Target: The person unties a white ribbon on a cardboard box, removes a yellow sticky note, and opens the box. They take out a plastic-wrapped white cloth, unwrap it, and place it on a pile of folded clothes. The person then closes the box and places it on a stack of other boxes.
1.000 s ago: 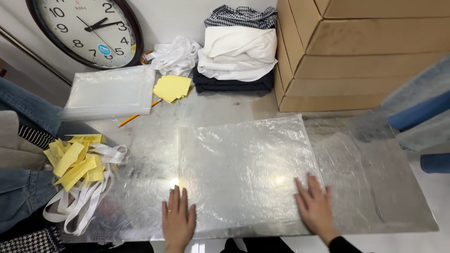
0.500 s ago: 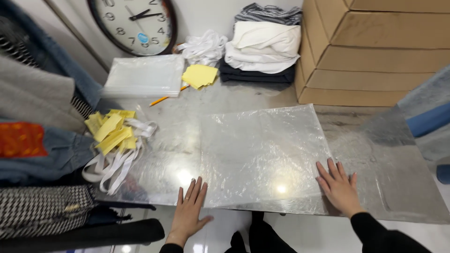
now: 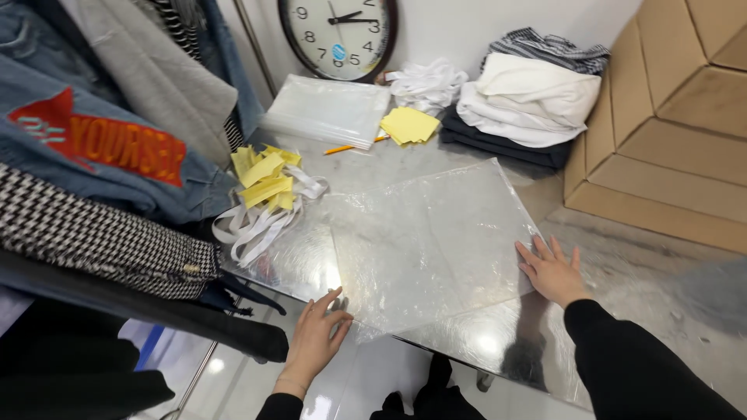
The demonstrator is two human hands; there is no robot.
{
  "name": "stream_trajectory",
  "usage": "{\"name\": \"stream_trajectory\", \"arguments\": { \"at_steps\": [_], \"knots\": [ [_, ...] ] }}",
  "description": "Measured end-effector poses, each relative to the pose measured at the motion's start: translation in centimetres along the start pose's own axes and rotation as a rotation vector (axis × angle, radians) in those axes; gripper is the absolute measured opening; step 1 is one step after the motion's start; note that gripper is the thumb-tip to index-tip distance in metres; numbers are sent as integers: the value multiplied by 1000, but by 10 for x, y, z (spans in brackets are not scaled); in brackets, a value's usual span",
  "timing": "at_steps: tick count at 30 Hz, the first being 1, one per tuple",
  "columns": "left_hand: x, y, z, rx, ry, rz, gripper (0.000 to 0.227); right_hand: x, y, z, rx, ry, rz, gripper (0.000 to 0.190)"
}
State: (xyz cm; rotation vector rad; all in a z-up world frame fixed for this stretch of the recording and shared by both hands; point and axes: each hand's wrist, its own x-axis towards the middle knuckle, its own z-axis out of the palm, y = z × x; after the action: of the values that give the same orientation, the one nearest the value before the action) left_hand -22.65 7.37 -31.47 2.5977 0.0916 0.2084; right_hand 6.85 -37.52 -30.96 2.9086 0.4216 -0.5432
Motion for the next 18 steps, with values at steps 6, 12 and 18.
{"name": "stream_trajectory", "arguments": {
  "at_steps": [6, 12, 18],
  "knots": [
    [3, 10, 4, 177, -292, -37, 73, 46, -39, -9, -120, 172, 48, 62],
    [13, 0, 29, 345, -124, 196, 44, 8, -134, 25, 392, 413, -394, 68],
    [30, 57, 14, 51, 18, 412, 14, -133, -223, 20, 643, 124, -827, 87]
  ]
}}
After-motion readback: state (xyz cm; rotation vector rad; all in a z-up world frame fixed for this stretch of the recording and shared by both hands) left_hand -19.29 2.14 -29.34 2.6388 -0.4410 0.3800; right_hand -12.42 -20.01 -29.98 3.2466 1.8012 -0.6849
